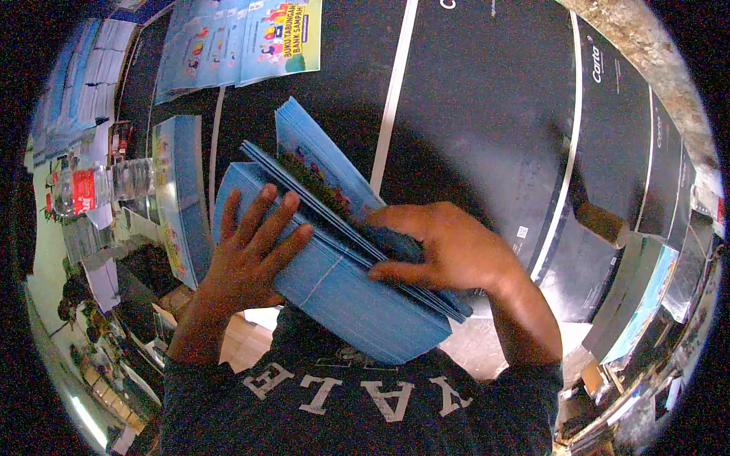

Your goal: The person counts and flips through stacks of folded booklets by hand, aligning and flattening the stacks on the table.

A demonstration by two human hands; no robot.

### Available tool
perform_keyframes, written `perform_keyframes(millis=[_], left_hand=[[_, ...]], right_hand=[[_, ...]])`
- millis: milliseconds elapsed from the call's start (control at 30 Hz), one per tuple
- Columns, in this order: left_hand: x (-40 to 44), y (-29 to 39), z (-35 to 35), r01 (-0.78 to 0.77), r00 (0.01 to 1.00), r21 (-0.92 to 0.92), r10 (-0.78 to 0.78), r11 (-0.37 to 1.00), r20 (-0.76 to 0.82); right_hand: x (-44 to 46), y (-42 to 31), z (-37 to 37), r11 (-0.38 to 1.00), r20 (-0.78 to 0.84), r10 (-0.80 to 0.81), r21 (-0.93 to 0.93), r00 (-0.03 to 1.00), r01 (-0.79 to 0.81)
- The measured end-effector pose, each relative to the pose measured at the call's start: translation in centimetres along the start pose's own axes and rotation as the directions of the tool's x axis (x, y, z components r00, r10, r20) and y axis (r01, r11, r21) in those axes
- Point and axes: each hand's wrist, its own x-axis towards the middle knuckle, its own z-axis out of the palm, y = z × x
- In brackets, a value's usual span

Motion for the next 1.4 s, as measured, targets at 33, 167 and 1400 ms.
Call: perform_keyframes(millis=[33,167,1400], left_hand=[[0.0,-0.1,-0.1,0.001,1.000,0.001,-0.001,1.000,-0.001],[-0.2,-0.3,0.2,-0.059,0.997,0.129,0.053,0.990,0.052],[-0.3,0.0,0.5,-0.002,1.000,0.003,0.002,1.000,-0.027]], right_hand=[[0.1,-0.5,0.7,0.999,-0.112,-0.039,-0.033,0.993,0.036],[0.1,-1.3,0.1,0.969,-0.023,-0.038,-0.245,0.999,0.031],[0.3,-2.6,0.7,0.943,0.004,0.084,-0.323,0.996,-0.078]])
